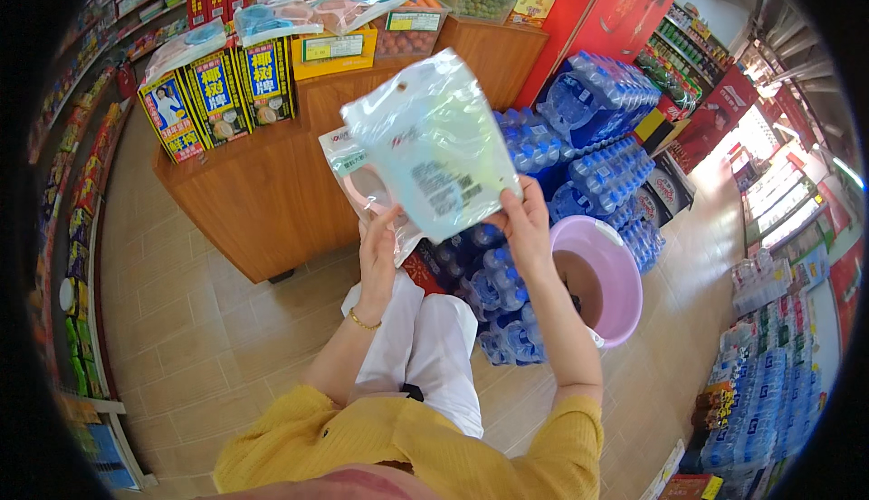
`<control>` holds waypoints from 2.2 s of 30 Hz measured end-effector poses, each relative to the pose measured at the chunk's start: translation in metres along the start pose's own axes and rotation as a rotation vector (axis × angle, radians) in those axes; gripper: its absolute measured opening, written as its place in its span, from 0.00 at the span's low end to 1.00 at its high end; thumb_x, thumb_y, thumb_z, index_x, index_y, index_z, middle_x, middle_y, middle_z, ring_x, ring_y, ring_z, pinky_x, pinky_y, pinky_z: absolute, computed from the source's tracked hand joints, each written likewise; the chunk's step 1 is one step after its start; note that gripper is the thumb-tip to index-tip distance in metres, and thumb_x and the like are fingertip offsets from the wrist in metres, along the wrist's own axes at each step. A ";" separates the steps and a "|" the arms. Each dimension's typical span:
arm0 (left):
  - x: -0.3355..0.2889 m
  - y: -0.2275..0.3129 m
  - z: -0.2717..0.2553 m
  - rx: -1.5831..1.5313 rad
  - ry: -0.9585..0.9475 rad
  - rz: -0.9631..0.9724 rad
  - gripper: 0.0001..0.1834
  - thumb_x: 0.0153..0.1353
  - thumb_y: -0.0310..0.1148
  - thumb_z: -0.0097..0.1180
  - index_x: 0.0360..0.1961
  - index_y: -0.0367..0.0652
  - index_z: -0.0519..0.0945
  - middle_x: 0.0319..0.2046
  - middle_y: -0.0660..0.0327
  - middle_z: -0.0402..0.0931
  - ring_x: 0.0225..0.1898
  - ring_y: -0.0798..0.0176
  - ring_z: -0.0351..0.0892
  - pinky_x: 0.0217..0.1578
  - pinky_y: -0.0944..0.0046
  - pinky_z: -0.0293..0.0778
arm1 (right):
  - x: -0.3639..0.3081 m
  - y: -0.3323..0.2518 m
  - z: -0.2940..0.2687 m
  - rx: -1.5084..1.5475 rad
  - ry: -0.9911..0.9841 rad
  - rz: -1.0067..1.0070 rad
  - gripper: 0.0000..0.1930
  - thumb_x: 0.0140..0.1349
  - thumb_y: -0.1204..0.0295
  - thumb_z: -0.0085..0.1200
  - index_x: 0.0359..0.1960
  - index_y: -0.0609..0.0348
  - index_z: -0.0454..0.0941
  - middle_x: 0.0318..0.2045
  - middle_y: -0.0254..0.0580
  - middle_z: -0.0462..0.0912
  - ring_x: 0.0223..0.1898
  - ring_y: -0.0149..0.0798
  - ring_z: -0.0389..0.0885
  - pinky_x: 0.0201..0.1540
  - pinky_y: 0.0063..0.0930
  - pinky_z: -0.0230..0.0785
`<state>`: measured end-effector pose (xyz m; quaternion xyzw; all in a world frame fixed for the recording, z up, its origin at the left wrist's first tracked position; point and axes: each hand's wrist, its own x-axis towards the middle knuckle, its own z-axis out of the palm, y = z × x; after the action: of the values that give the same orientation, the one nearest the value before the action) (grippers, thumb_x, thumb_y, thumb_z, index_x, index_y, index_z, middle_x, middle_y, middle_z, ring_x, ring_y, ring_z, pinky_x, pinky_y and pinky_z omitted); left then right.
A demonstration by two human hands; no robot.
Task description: The person sits on the floor in a store aisle and wipes a dark handheld object with a white cloth, then places it into a pink basin of water. They handle several packaged items, including a blue and pink plastic tool, and repeatedly wipe the dark object before submerging it in the basin.
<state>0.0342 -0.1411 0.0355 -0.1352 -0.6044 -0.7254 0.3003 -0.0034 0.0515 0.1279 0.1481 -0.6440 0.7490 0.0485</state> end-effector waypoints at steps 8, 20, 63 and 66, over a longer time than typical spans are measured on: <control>-0.003 -0.004 -0.014 -0.069 0.018 -0.096 0.17 0.59 0.21 0.47 0.51 0.37 0.72 0.51 0.59 0.57 0.55 0.64 0.61 0.56 0.66 0.58 | 0.058 -0.025 0.004 0.135 0.117 -0.060 0.16 0.66 0.67 0.42 0.50 0.65 0.60 0.44 0.45 0.73 0.44 0.35 0.76 0.49 0.30 0.70; -0.013 -0.020 -0.031 -0.174 0.042 -0.247 0.12 0.57 0.17 0.46 0.42 0.34 0.75 0.44 0.59 0.66 0.46 0.66 0.69 0.49 0.69 0.64 | 0.168 -0.072 0.006 0.149 0.145 -0.191 0.14 0.66 0.69 0.41 0.46 0.68 0.66 0.43 0.46 0.75 0.41 0.36 0.77 0.44 0.26 0.74; 0.108 0.046 -0.015 -0.086 -0.203 0.276 0.28 0.53 0.31 0.55 0.57 0.42 0.68 0.65 0.48 0.42 0.63 0.50 0.52 0.61 0.55 0.51 | 0.122 -0.094 0.041 -0.280 0.030 -0.350 0.17 0.63 0.69 0.46 0.50 0.67 0.67 0.37 0.44 0.77 0.33 0.33 0.79 0.32 0.24 0.73; 0.079 0.032 -0.014 -0.174 -0.123 0.044 0.24 0.52 0.25 0.53 0.53 0.40 0.71 0.60 0.51 0.52 0.61 0.53 0.56 0.59 0.58 0.55 | 0.178 -0.113 0.047 -0.621 0.132 -0.577 0.18 0.60 0.68 0.50 0.48 0.68 0.68 0.36 0.47 0.77 0.32 0.33 0.79 0.33 0.24 0.71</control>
<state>-0.0066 -0.1793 0.1016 -0.2185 -0.5532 -0.7588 0.2656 -0.1353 0.0037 0.2918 0.2521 -0.7666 0.4832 0.3394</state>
